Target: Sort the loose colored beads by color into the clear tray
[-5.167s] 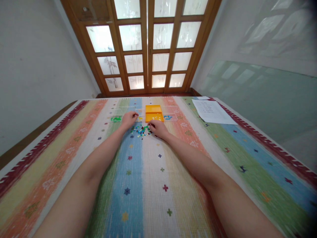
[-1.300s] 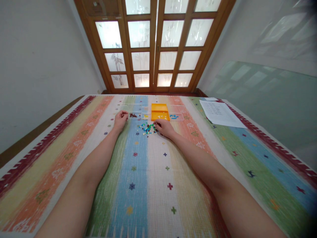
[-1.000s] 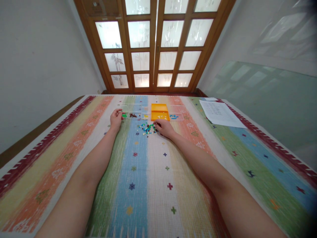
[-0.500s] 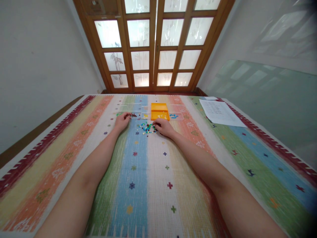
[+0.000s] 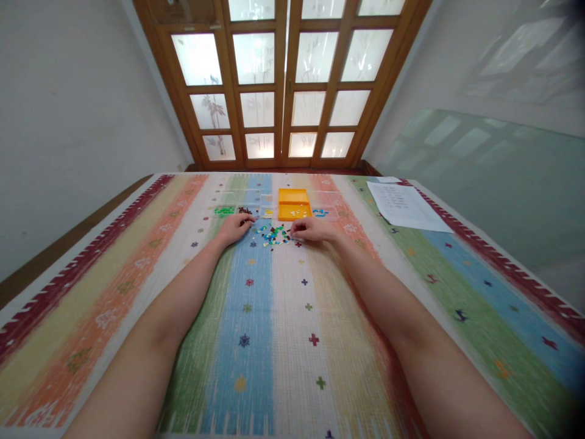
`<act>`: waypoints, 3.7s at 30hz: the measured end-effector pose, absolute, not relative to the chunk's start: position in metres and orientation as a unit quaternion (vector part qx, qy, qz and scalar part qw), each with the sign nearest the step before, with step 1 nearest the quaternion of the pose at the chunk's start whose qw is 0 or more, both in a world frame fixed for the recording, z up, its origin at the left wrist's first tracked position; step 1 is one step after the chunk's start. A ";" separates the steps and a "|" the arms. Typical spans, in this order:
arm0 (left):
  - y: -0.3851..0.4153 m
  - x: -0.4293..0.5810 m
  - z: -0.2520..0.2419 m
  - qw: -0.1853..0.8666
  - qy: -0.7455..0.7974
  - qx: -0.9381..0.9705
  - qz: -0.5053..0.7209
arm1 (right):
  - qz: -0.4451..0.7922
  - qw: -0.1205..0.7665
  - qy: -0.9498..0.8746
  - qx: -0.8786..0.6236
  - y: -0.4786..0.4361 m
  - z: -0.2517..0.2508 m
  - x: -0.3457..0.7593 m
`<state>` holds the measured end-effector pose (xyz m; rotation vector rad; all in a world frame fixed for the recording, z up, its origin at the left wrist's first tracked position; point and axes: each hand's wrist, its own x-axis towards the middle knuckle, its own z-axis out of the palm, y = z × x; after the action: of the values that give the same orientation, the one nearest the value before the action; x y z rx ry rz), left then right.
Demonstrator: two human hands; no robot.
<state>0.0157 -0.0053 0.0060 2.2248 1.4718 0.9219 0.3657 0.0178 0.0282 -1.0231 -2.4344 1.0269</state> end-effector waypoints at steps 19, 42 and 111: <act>-0.047 0.072 0.044 0.049 0.362 0.918 0.154 | 0.204 0.400 -0.761 -0.468 0.031 0.025 0.376; -0.033 0.065 0.019 0.053 0.446 0.863 0.230 | 0.034 0.399 -0.675 -0.620 0.056 0.000 0.414; -0.015 0.047 0.014 0.107 0.493 0.825 0.254 | 0.143 0.451 -0.720 -0.508 0.031 0.005 0.362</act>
<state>0.0474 -0.0149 0.0135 2.4294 1.4523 0.7463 0.3624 0.0313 0.0046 -1.2564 -1.7795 0.3540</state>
